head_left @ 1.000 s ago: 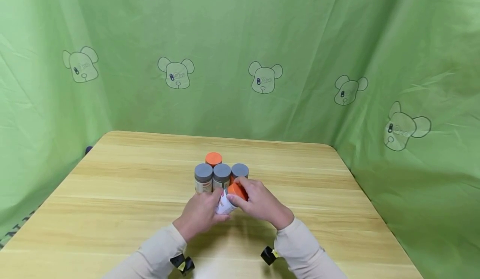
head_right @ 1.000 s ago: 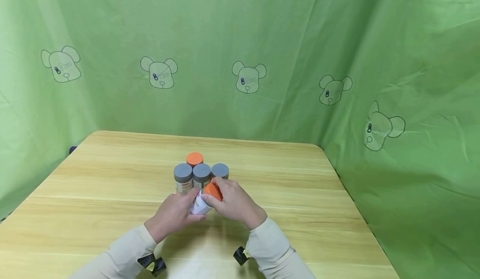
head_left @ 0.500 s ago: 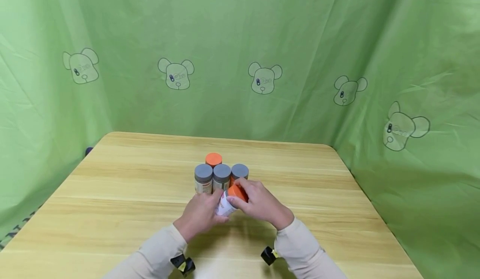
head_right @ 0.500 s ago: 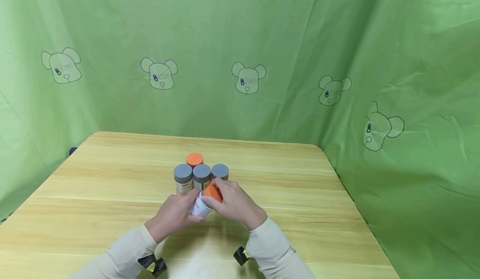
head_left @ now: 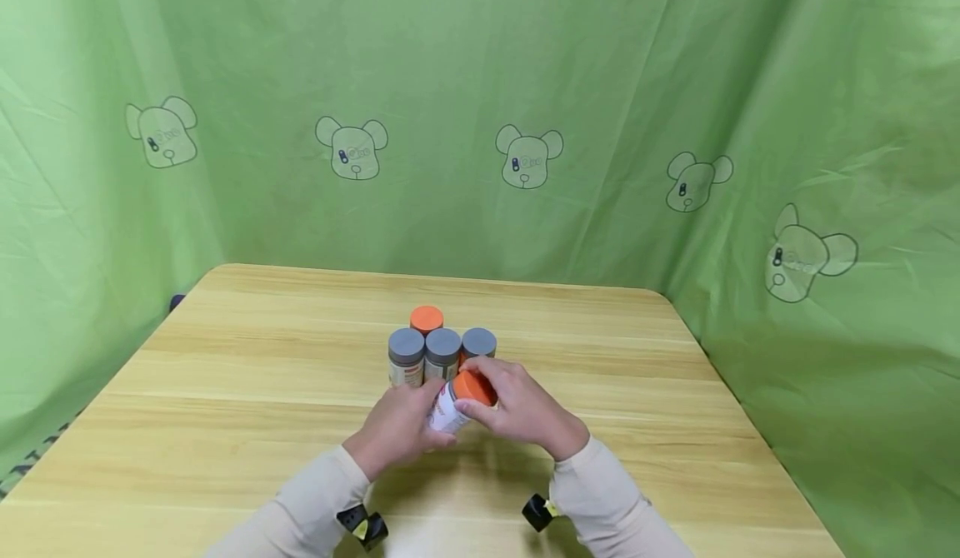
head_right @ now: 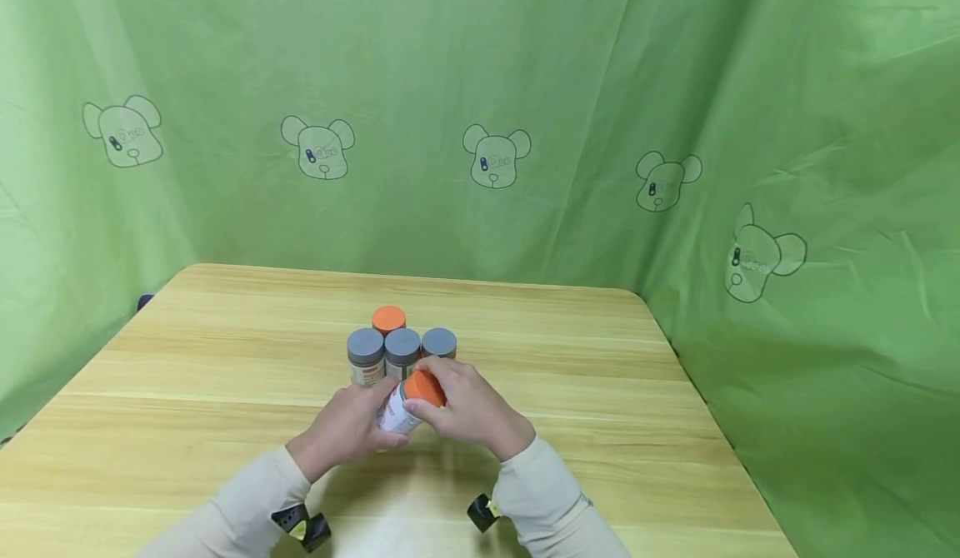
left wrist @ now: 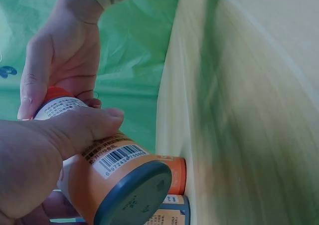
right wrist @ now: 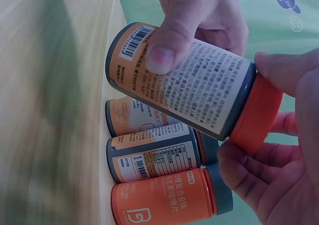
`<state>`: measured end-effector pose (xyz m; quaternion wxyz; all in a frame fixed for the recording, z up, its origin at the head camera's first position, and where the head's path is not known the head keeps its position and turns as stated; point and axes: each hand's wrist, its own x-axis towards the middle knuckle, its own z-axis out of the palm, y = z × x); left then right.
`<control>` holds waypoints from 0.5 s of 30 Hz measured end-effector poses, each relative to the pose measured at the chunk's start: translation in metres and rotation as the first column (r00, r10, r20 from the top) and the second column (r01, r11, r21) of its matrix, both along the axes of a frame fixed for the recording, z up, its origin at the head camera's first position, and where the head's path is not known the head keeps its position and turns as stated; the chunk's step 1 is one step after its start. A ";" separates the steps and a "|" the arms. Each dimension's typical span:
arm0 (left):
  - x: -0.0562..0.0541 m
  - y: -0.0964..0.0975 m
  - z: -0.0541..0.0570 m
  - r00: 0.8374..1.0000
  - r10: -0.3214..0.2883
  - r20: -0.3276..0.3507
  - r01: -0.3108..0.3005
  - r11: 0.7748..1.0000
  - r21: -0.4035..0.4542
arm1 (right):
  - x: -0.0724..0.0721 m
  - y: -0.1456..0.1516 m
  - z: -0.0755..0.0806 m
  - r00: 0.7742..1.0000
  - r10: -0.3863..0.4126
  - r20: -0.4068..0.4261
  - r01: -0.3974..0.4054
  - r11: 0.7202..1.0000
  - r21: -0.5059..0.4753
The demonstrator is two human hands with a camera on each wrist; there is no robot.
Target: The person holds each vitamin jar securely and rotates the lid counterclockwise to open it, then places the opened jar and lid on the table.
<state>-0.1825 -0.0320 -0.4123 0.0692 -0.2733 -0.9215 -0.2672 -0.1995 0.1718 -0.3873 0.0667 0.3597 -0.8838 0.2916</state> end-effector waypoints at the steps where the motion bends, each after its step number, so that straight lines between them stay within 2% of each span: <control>1: 0.000 0.000 0.001 1.000 0.002 0.012 -0.002 1.000 0.002 | 0.000 0.000 0.000 1.000 0.009 0.003 -0.009 1.000 -0.002; 8: 0.000 -0.002 0.002 1.000 0.003 -0.011 -0.003 1.000 -0.015 | 0.002 0.002 0.004 0.998 0.049 0.041 -0.050 0.999 0.009; 15: 0.000 -0.002 0.001 0.999 0.006 -0.035 -0.007 0.999 -0.035 | 0.003 0.000 0.005 0.997 -0.055 0.045 0.053 0.997 0.048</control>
